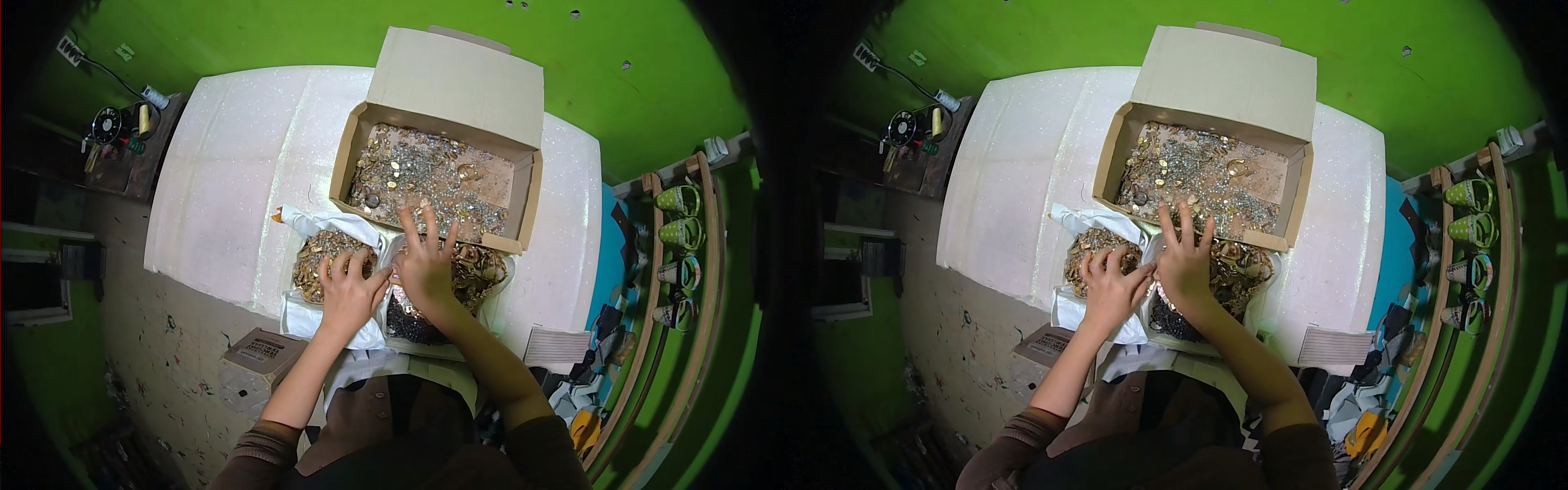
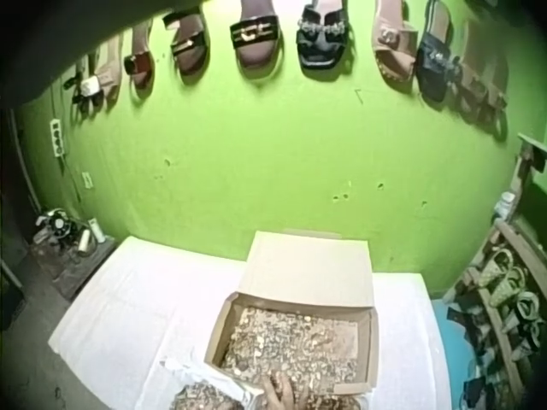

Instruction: Sorting and inspecting small metal decorative components for shoes.

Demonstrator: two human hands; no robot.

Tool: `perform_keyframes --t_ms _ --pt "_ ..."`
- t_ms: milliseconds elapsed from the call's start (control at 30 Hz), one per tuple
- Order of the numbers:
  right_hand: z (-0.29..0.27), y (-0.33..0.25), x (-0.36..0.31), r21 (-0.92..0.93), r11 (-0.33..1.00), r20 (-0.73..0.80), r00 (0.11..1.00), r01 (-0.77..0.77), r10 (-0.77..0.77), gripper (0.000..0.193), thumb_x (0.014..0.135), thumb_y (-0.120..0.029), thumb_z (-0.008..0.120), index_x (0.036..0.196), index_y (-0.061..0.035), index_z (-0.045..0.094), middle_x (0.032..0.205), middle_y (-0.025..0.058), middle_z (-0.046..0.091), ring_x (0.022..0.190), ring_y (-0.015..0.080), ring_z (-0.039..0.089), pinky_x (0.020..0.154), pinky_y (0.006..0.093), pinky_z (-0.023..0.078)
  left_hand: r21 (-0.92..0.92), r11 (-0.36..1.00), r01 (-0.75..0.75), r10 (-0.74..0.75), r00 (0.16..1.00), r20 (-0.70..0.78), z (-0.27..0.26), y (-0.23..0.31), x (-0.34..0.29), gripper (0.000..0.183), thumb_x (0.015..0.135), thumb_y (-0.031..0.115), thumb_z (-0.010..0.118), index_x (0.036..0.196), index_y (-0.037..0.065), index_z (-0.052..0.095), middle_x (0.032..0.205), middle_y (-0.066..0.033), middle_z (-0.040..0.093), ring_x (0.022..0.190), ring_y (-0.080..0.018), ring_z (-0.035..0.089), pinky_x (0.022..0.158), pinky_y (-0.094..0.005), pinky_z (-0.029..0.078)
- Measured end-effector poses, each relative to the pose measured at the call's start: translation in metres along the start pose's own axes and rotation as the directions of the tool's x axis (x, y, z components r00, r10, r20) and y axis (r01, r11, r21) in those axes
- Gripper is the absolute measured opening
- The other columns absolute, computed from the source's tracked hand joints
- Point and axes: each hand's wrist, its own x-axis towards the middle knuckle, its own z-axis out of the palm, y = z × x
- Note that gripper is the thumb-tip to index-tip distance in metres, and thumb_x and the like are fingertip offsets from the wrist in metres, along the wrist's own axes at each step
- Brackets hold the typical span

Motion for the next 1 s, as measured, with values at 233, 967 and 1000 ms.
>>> perform_keyframes --t_ms 233,967,1000 --pt "0.007 -0.021 -0.004 -0.129 0.987 0.003 0.995 -0.099 0.101 0.012 0.067 -0.011 0.062 0.063 -0.0009 0.067 0.146 0.0077 0.033 0.136 0.0360 0.023 0.105 0.0659 0.015 -0.006 1.000 -0.009 0.009 1.000 0.018 -0.001 -0.003 -0.001 0.019 0.073 0.029 0.070 0.092 0.025 0.071 0.116 -0.0099 0.048 0.117 -0.0310 0.037 0.100 -0.0547 0.021" --pt "-0.016 -0.022 -0.033 -0.053 0.997 -0.059 0.997 -0.057 0.054 0.017 0.079 -0.014 0.057 0.089 -0.0009 0.062 0.137 0.0117 0.041 0.126 0.0326 0.037 0.103 0.0606 0.024 -0.068 0.997 0.026 -0.022 0.998 0.055 -0.003 -0.005 0.001 0.021 0.074 0.026 0.069 0.095 0.025 0.070 0.116 -0.0116 0.048 0.116 -0.0324 0.039 0.100 -0.0552 0.022" --pt "-0.018 -0.023 -0.042 -0.023 1.000 0.028 0.999 0.018 -0.017 0.024 0.077 -0.018 0.061 0.096 -0.0033 0.063 0.134 0.0110 0.043 0.123 0.0320 0.037 0.103 0.0605 0.024 -0.069 0.997 0.021 -0.018 0.998 0.055 -0.003 -0.005 0.001 0.022 0.074 0.026 0.069 0.096 0.025 0.070 0.116 -0.0120 0.048 0.116 -0.0327 0.039 0.100 -0.0553 0.022"
